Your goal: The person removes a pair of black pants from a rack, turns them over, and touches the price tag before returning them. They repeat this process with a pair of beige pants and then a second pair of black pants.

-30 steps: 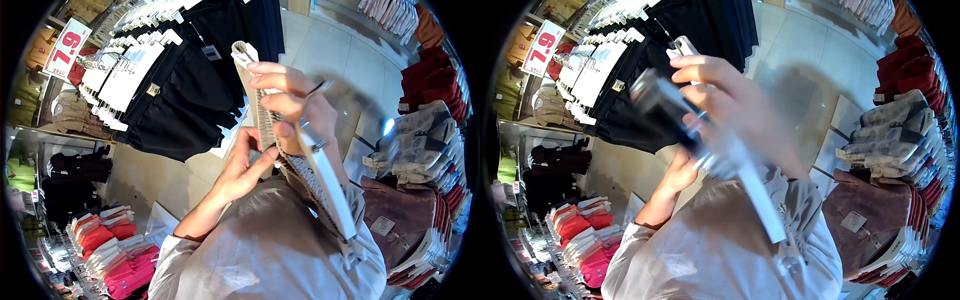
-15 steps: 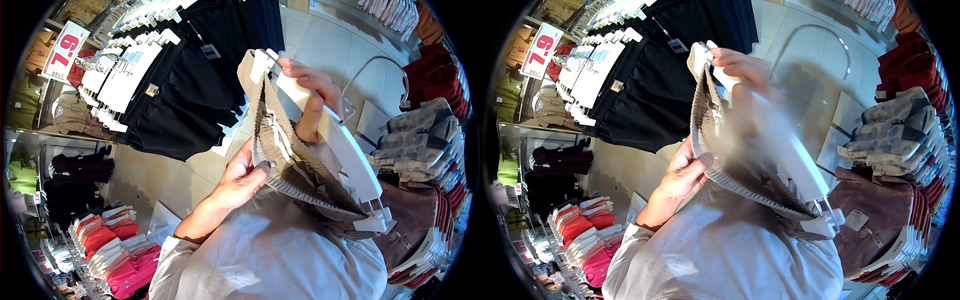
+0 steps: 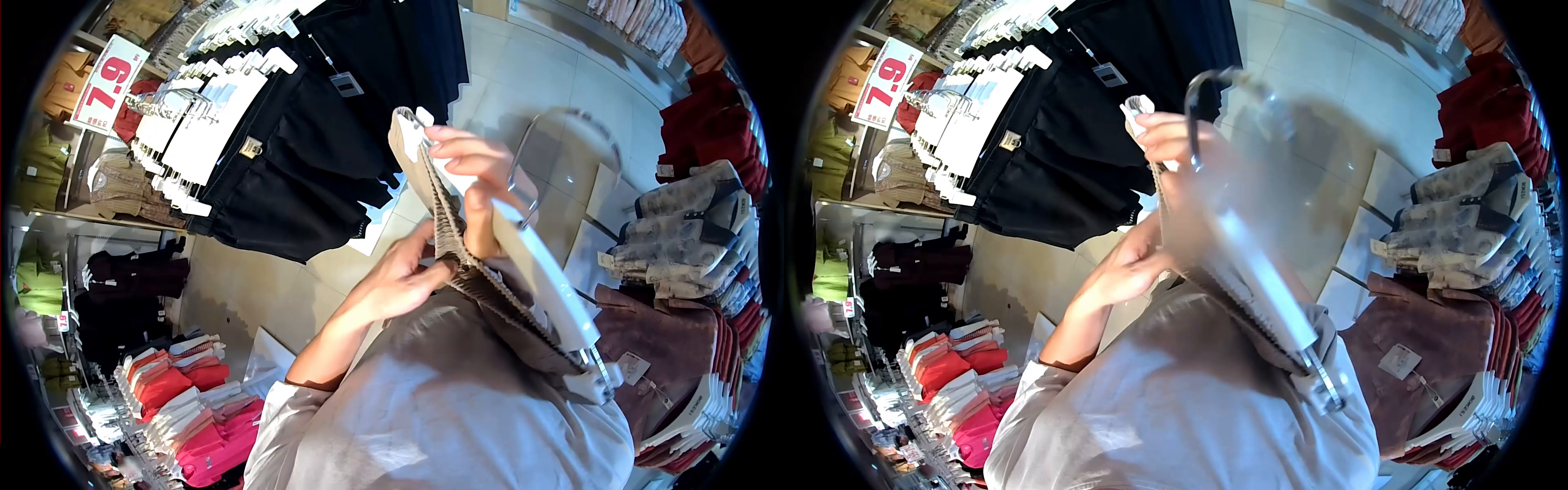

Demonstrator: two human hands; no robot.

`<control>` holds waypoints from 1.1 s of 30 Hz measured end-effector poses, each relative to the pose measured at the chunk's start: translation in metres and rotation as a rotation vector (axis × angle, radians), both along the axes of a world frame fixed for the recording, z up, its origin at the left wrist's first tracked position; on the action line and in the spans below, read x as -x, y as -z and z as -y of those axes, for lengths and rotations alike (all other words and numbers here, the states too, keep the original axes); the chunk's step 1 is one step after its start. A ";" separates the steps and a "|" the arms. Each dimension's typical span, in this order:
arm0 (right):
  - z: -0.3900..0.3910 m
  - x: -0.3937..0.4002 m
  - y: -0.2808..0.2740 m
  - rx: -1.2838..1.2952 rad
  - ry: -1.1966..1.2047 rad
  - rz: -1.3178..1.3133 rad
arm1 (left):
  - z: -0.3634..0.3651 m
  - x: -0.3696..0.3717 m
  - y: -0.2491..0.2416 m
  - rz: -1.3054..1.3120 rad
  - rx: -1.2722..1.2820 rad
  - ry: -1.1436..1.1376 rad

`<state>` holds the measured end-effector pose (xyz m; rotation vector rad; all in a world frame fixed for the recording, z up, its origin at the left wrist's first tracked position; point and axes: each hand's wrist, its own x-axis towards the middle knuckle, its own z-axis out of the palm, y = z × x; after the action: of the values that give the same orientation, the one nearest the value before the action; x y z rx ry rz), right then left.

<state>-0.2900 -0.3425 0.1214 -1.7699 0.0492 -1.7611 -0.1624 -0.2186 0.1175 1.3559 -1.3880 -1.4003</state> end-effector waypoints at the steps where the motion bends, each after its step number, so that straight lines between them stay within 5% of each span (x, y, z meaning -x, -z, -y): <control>1: -0.006 -0.002 0.000 -0.012 0.011 -0.029 | 0.002 -0.003 -0.002 0.046 -0.059 -0.078; 5: -0.019 -0.007 0.011 -0.045 -0.121 -0.077 | 0.018 -0.023 0.000 0.291 0.111 -0.291; 12: 0.000 -0.010 0.034 -0.126 -0.026 0.089 | 0.022 -0.030 -0.008 -0.148 0.074 -0.375; 15: -0.009 -0.011 0.026 -0.353 -0.045 0.233 | 0.021 -0.028 -0.010 -0.250 0.075 -0.411; 25: -0.005 -0.012 0.026 -0.460 -0.114 0.325 | 0.017 -0.024 -0.008 -0.401 0.066 -0.378; 29: 0.006 -0.003 0.018 -0.263 -0.010 0.105 | 0.014 -0.017 0.010 -0.241 0.099 -0.307; 33: 0.023 0.011 0.000 -0.345 0.389 -0.444 | 0.004 -0.008 0.003 -0.028 0.080 -0.254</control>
<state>-0.3010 -0.3656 0.1215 -1.9352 0.8790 -1.4507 -0.1547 -0.2228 0.1146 1.3997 -1.1941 -1.1798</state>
